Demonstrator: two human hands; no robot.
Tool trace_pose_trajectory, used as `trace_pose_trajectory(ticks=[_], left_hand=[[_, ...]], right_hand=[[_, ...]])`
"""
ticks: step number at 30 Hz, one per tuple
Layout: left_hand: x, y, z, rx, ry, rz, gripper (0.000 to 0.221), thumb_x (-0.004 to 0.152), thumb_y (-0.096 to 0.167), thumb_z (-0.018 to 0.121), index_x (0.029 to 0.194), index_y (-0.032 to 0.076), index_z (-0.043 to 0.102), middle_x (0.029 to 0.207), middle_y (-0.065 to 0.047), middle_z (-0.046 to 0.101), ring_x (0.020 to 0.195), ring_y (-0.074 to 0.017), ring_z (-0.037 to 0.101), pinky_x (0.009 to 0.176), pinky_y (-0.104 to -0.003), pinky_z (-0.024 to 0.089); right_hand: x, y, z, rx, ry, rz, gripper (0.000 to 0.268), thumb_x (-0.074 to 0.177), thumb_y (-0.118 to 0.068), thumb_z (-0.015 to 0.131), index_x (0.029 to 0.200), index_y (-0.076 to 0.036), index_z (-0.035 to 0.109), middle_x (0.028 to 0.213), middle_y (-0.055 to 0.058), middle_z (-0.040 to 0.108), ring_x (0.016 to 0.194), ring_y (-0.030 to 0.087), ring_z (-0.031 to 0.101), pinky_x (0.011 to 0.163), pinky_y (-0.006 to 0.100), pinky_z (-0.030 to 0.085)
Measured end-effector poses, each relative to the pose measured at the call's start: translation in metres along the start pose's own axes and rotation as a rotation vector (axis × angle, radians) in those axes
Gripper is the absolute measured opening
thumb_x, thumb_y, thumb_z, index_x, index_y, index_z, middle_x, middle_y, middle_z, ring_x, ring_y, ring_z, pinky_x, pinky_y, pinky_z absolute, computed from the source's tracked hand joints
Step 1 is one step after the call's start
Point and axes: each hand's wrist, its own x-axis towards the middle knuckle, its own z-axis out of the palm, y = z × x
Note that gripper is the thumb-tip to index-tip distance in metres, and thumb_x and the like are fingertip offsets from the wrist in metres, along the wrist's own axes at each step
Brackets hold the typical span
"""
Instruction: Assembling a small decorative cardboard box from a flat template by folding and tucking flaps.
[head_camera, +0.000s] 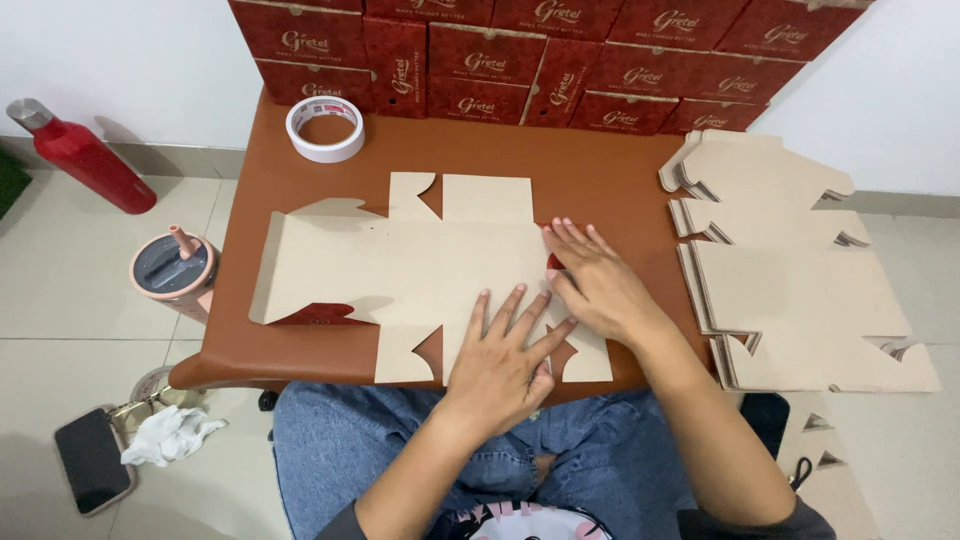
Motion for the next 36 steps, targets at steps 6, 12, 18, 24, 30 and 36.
trace_pose_trajectory(ticks=[6,12,18,24,30,36], left_hand=[[0.002,0.0,0.003,-0.012,-0.083,-0.042,0.064,0.09,0.032,0.034,0.154,0.03,0.039,0.162,-0.014,0.03,0.153,-0.038,0.016,0.119,-0.064,-0.002],[0.001,-0.003,0.002,-0.029,-0.049,-0.03,0.066,0.088,0.033,0.036,0.154,0.029,0.04,0.161,-0.015,0.034,0.152,-0.0381,0.019,0.119,-0.065,0.0],[0.0,-0.005,0.006,-0.038,-0.057,-0.014,0.066,0.088,0.033,0.035,0.154,0.028,0.039,0.162,-0.016,0.032,0.152,-0.0387,0.018,0.119,-0.066,-0.001],[-0.003,-0.009,0.023,-0.082,0.241,0.058,0.061,0.086,0.03,0.045,0.145,0.015,0.054,0.156,-0.025,0.04,0.15,-0.0428,0.024,0.119,-0.066,0.004],[-0.003,-0.009,0.025,-0.084,0.243,0.058,0.063,0.085,0.032,0.047,0.145,0.015,0.054,0.155,-0.025,0.041,0.15,-0.0435,0.024,0.119,-0.066,0.004],[-0.002,-0.008,0.024,-0.088,0.292,0.056,0.061,0.084,0.03,0.048,0.142,0.012,0.057,0.15,-0.027,0.047,0.149,-0.0437,0.028,0.119,-0.066,0.006]], right_hand=[[0.008,-0.006,-0.001,0.027,0.005,0.007,0.055,0.101,-0.022,0.038,0.152,0.0,0.042,0.156,0.024,0.042,0.147,0.036,0.036,0.122,0.052,0.021],[0.022,0.006,-0.011,-0.066,0.089,0.178,0.05,0.109,-0.039,0.034,0.14,-0.012,0.062,0.128,0.01,0.069,0.122,0.027,0.063,0.107,0.046,0.042],[0.084,0.061,0.027,0.804,0.028,0.423,0.043,0.098,-0.013,0.053,0.14,-0.012,0.058,0.11,0.007,0.056,0.099,0.018,0.052,0.071,0.036,0.061],[0.069,0.025,-0.017,0.913,-0.068,0.475,0.045,0.091,-0.003,0.045,0.134,-0.012,0.054,0.136,0.013,0.055,0.127,0.022,0.055,0.096,0.034,0.051],[0.045,0.013,-0.019,0.963,0.004,0.265,0.047,0.096,-0.021,0.032,0.139,-0.011,0.049,0.129,0.009,0.072,0.137,0.02,0.056,0.115,0.036,0.038],[0.032,-0.024,-0.005,0.097,-0.243,0.146,0.077,0.094,-0.062,0.011,0.158,-0.021,0.025,0.168,0.002,0.017,0.155,0.024,0.01,0.123,0.054,0.014]])
